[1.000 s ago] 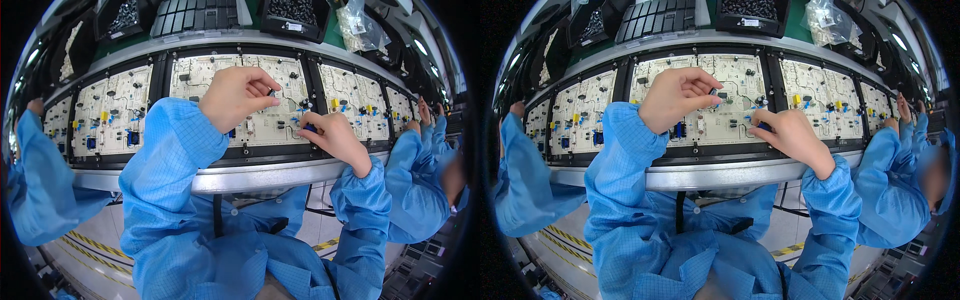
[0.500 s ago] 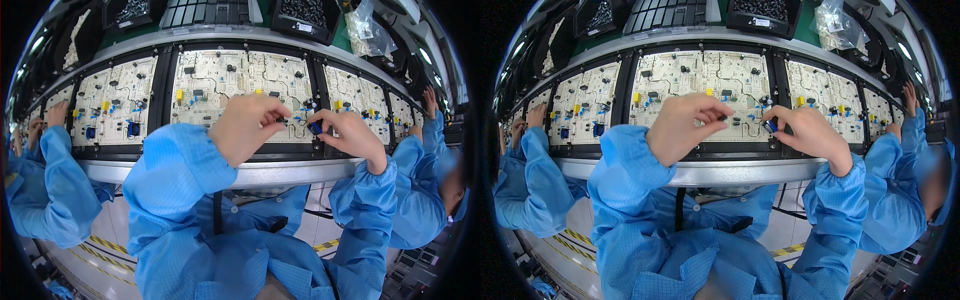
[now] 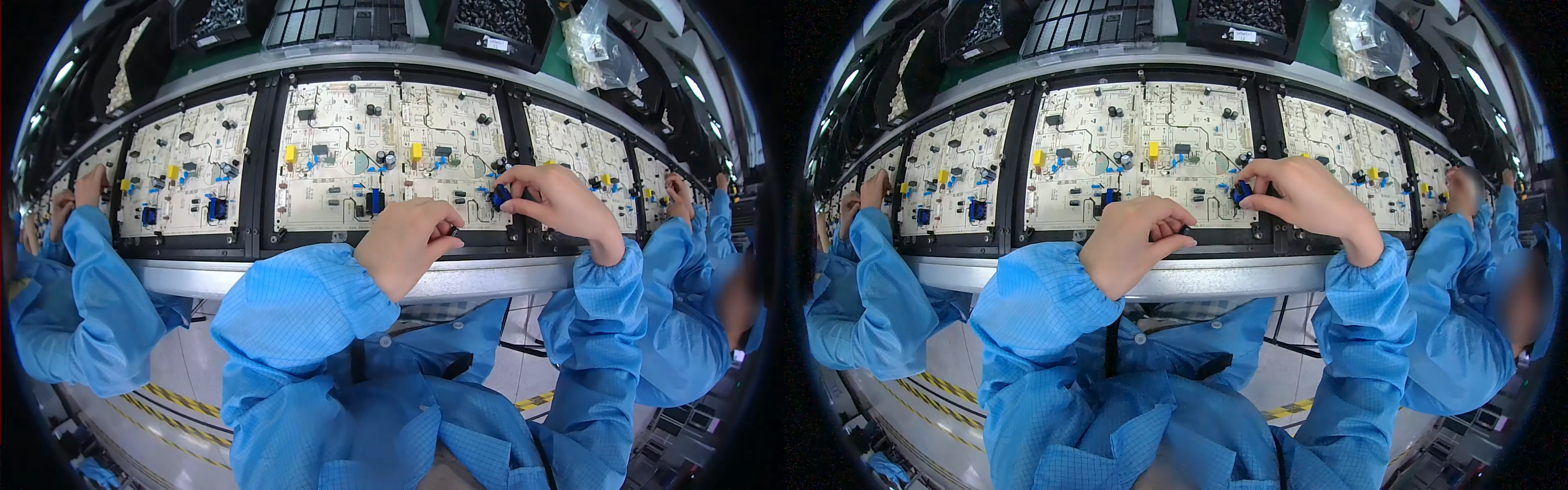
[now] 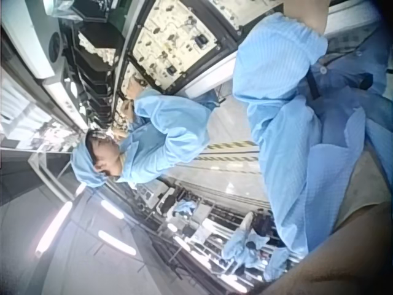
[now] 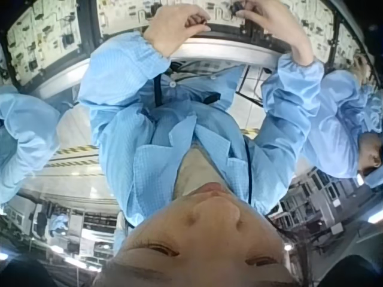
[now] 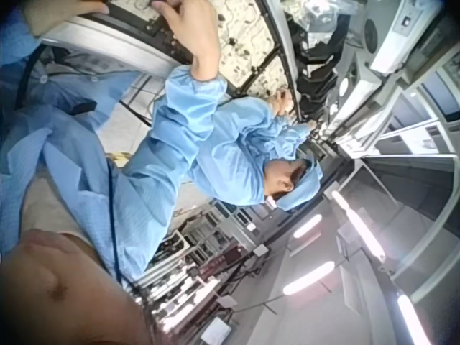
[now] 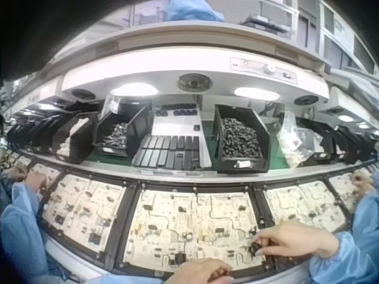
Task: Insert electronic components into printed circuit boards on a moving assembly line.
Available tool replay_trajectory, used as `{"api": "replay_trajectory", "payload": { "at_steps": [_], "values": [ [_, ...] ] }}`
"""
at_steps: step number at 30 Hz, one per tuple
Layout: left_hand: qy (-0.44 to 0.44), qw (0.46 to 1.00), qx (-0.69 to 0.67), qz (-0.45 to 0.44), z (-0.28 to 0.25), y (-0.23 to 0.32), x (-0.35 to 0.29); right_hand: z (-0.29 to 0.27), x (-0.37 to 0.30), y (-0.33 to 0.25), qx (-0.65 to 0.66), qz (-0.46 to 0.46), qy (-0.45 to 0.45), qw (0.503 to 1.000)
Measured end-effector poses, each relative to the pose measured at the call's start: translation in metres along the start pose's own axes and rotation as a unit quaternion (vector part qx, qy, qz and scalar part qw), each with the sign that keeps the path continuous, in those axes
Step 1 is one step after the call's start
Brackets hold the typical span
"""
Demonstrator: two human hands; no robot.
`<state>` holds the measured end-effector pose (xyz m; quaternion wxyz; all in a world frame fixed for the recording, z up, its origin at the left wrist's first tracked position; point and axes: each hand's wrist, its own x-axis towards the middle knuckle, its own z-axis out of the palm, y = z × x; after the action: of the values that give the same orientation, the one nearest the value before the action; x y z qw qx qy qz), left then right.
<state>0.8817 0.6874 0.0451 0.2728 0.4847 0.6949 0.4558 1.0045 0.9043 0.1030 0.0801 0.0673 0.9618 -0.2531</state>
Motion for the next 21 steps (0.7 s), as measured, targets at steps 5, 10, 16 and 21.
{"api": "replay_trajectory", "payload": {
  "at_steps": [5,10,16,21],
  "values": [
    [0.016,1.0,-0.018,0.007,0.007,-0.002,-0.002,0.002,0.001,0.001,0.021,0.006,-0.007,1.0],
    [0.023,1.0,-0.02,0.002,0.01,-0.003,-0.003,0.003,-0.001,-0.002,0.039,0.028,-0.004,0.999],
    [0.011,1.0,0.003,0.015,0.017,0.0,-0.002,0.011,-0.004,-0.004,-0.05,-0.005,0.043,0.998],
    [0.047,0.996,0.051,0.048,0.025,0.0,-0.001,0.02,-0.013,-0.014,-0.12,-0.011,0.052,0.991]
  ]
}}
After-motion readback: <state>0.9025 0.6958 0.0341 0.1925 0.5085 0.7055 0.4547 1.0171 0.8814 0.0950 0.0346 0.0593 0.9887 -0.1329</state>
